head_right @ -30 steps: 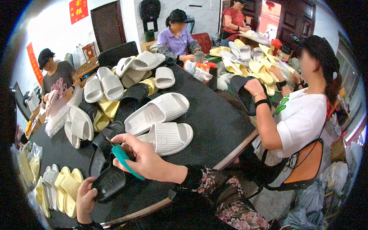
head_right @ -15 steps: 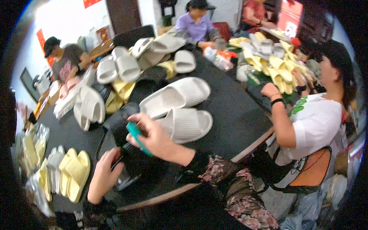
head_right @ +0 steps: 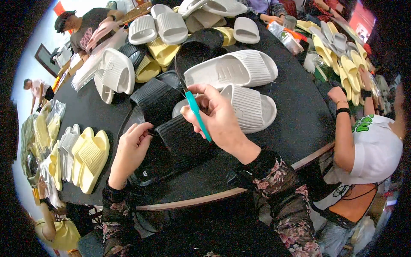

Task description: Using scissors to trim excess material and threads from slippers at a manufacturing station.

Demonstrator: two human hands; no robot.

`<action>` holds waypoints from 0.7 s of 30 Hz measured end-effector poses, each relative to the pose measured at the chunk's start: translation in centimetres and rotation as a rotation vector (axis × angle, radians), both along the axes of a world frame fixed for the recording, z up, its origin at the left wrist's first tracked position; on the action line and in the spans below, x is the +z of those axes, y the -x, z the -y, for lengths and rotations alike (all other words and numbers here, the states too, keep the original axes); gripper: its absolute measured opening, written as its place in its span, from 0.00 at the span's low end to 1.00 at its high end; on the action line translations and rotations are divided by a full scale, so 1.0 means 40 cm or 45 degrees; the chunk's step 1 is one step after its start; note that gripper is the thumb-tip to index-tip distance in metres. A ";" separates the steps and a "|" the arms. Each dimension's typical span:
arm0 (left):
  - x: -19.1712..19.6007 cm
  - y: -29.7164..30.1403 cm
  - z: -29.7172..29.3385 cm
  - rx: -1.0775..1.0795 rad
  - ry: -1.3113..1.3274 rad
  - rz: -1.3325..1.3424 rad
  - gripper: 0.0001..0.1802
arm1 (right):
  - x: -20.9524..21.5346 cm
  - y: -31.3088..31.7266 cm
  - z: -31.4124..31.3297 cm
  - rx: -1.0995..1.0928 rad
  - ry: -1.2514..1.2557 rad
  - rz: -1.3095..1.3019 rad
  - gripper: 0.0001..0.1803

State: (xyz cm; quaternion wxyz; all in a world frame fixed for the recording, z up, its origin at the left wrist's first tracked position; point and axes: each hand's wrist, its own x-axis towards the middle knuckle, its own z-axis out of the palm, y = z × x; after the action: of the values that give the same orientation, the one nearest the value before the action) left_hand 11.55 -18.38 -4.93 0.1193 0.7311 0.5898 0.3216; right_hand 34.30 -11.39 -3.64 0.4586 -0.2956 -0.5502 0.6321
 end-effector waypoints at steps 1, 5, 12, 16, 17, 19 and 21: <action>-0.005 -0.001 0.000 0.000 0.005 0.007 0.13 | -0.001 0.000 0.002 0.006 -0.016 0.013 0.24; -0.017 0.008 0.005 0.040 -0.018 0.086 0.13 | -0.011 0.008 0.010 0.023 0.007 -0.009 0.24; -0.015 0.015 0.005 0.110 -0.186 0.188 0.09 | 0.002 0.014 0.029 0.026 -0.008 0.038 0.24; -0.010 0.029 0.000 0.091 -0.303 0.216 0.05 | -0.005 0.015 0.017 -0.017 -0.021 0.042 0.23; -0.006 0.035 -0.001 0.082 -0.310 0.274 0.04 | -0.004 0.015 0.015 -0.053 -0.014 0.072 0.22; -0.008 0.051 -0.001 0.082 -0.324 0.375 0.03 | -0.010 0.010 0.005 -0.053 -0.033 0.095 0.22; -0.007 0.057 0.006 0.128 -0.167 0.584 0.04 | -0.014 0.007 0.001 -0.052 -0.050 0.117 0.22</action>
State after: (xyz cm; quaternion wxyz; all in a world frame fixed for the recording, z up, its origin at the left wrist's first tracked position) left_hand 9.26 -18.62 -5.19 0.1862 0.6148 0.5607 0.5224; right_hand 34.02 -11.41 -4.19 0.4515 -0.3265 -0.5768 0.5974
